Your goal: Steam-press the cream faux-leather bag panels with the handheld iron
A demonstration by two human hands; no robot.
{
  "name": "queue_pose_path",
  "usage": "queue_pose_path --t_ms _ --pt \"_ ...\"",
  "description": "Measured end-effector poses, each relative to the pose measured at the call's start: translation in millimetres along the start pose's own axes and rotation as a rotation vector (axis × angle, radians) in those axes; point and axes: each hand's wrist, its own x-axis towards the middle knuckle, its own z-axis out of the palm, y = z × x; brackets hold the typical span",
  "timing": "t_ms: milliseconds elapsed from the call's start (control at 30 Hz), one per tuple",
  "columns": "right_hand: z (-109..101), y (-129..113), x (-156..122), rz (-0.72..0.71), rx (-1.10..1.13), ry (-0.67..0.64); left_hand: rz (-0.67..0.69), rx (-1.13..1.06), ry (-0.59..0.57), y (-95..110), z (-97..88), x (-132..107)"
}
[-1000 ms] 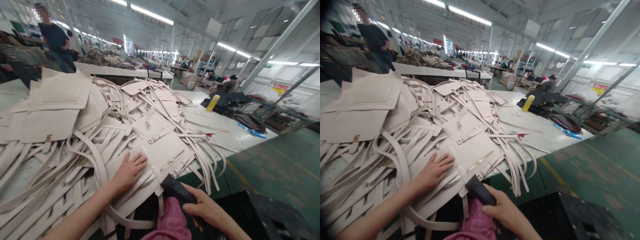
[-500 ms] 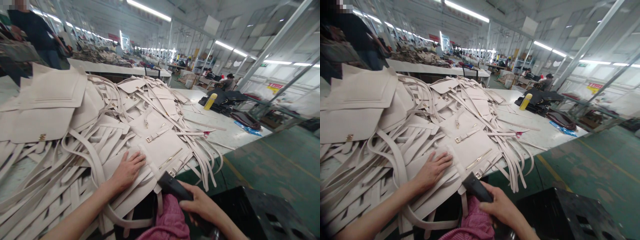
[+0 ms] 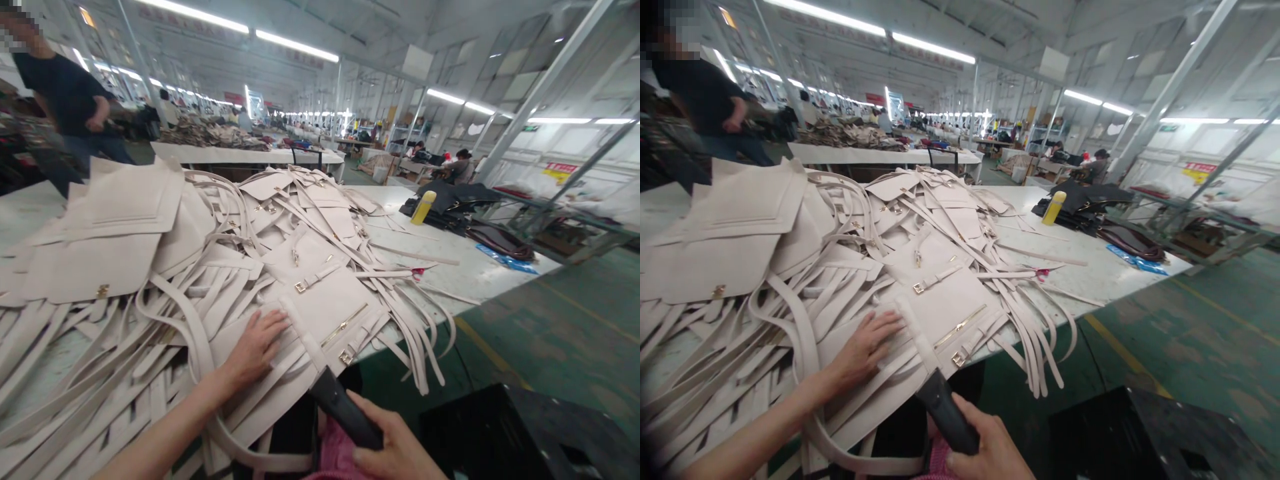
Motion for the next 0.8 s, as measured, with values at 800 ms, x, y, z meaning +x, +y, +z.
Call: queue_pose_path --t_ms 800 --pt "-13.0 -5.1 4.3 -0.002 0.130 0.113 -0.461 0.349 -0.181 -14.8 -35.2 37.6"
